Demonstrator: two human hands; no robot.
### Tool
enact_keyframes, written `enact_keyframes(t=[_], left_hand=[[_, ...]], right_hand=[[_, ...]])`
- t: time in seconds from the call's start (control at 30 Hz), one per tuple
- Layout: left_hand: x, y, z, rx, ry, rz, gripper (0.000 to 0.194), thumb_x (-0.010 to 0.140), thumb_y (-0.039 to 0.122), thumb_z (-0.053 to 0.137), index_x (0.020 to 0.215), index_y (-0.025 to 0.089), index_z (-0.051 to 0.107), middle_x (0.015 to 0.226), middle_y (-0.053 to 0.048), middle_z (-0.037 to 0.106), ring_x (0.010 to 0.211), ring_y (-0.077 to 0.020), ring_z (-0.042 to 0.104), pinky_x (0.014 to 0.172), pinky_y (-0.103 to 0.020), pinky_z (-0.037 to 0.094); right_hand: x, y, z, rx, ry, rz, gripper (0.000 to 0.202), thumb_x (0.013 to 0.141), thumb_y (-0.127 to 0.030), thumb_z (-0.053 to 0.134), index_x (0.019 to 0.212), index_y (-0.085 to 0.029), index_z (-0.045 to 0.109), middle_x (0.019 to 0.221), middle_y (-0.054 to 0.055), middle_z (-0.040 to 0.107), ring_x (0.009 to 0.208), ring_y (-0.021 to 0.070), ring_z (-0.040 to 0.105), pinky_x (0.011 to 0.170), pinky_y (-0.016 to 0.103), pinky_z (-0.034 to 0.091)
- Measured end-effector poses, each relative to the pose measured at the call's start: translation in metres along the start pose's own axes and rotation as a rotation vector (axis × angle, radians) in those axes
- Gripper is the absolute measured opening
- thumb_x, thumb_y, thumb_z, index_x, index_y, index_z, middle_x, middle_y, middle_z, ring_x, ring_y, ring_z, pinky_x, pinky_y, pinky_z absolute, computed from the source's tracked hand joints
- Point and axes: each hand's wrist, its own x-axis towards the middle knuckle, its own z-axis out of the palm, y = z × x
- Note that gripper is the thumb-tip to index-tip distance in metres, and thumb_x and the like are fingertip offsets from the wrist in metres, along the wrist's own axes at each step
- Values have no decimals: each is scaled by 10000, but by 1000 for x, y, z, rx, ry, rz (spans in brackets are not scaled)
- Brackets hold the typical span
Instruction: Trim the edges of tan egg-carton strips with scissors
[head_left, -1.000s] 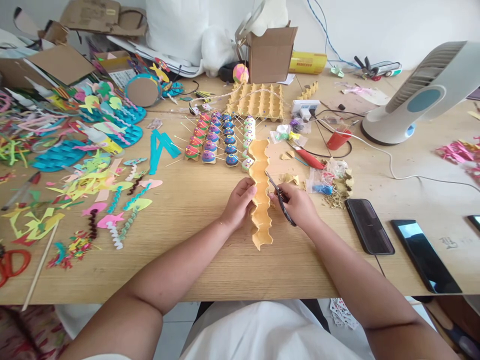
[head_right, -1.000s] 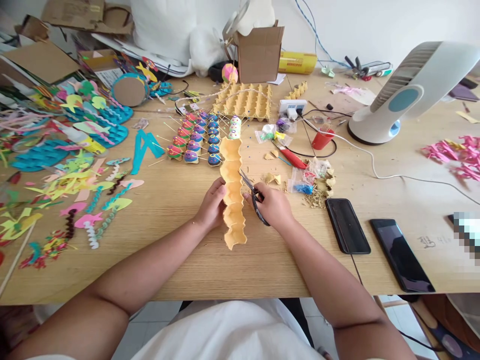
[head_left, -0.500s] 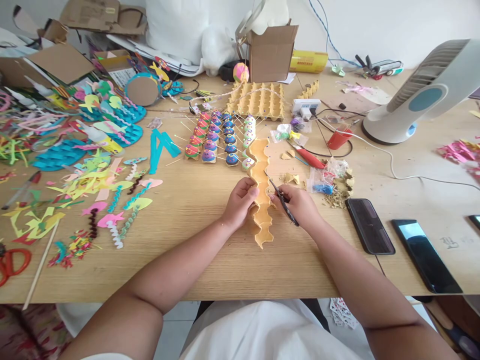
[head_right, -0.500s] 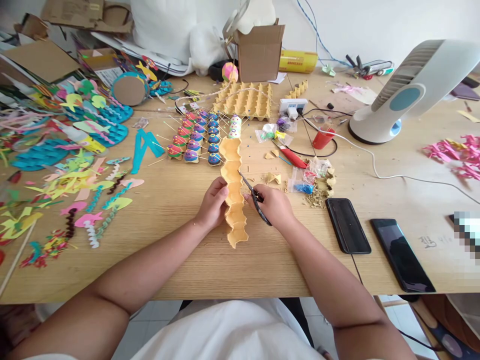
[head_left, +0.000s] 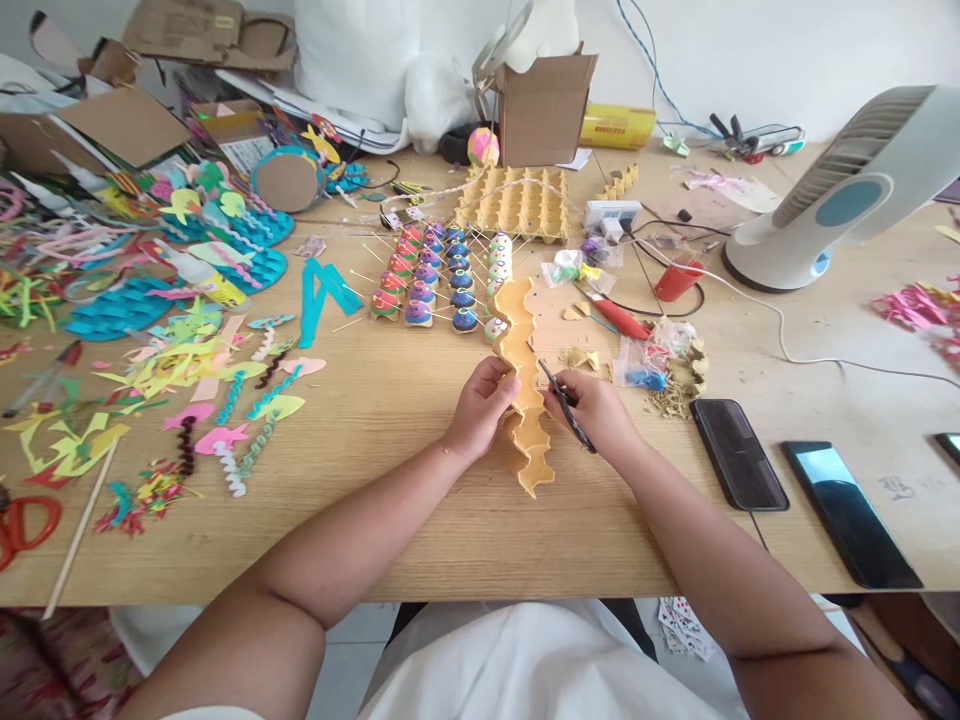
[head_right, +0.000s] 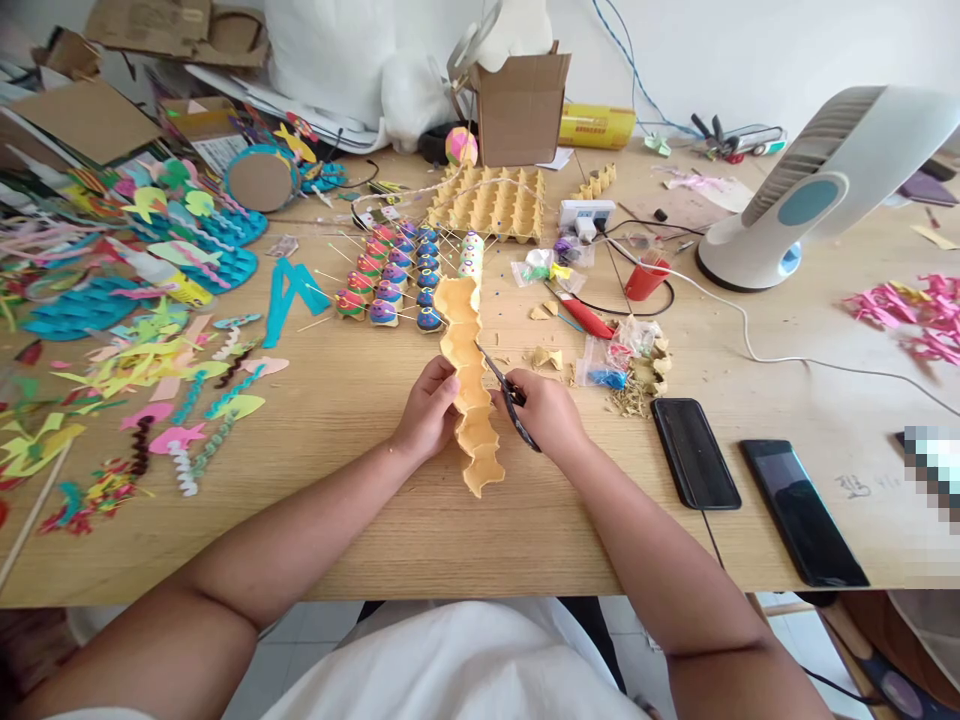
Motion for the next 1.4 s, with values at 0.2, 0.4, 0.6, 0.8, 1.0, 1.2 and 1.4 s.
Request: enact_keyframes(t=[0.2,0.4,0.6,0.8,1.0,1.2,1.4], left_hand=[[0,1,1,30,8,20,347,818,503,794,959,229,633,956,-7,707,873,-149,689,805,-276,552],[0,1,1,24,28,18,334,816,487,800,926,223,627,870,18,670,771,-115,642,772,-257,541],[1,4,1,19,56,24,328,824,490,796,906,225,621,809,35,637,728,-105,623,725,-239,517],[2,4,-1,42,81,29,347,826,510,784,904,226,602,841,21,653,767,-121,637,744,-255,517],[0,5,1,42,54,11,324,831,485,783,903,229,599,842,30,648,760,-110,621,728,-240,500],[-1,6,1,98,55,-15,379,806,541,776,910,232,584,863,19,673,733,-119,613,714,-258,506],[-2,7,1,81,45,18,324,822,482,788,899,228,602,821,38,647,693,-90,570,680,-223,475]], right_hand=[[0,0,0,-4,1,-4,281,851,-471,656,753,-216,588,599,-34,528,566,124,447,561,260,303],[1,3,0,-15,-1,-13,291,850,-477,664,753,-215,585,613,-30,533,581,128,451,572,267,299],[1,2,-3,157,-130,11,264,842,-475,686,844,-223,606,624,-50,501,592,125,432,571,257,316],[0,-2,-7,273,-190,33,219,855,-425,663,822,-225,580,642,-60,480,605,120,426,575,257,331],[1,2,-5,212,-176,43,194,842,-407,652,820,-222,598,651,-53,487,622,126,433,584,265,328],[1,-4,-9,251,-192,59,277,829,-471,663,772,-210,589,610,-62,432,586,112,383,562,264,308],[2,-4,-8,288,-187,91,367,797,-556,706,749,-210,592,584,-65,416,557,103,356,538,261,277]])
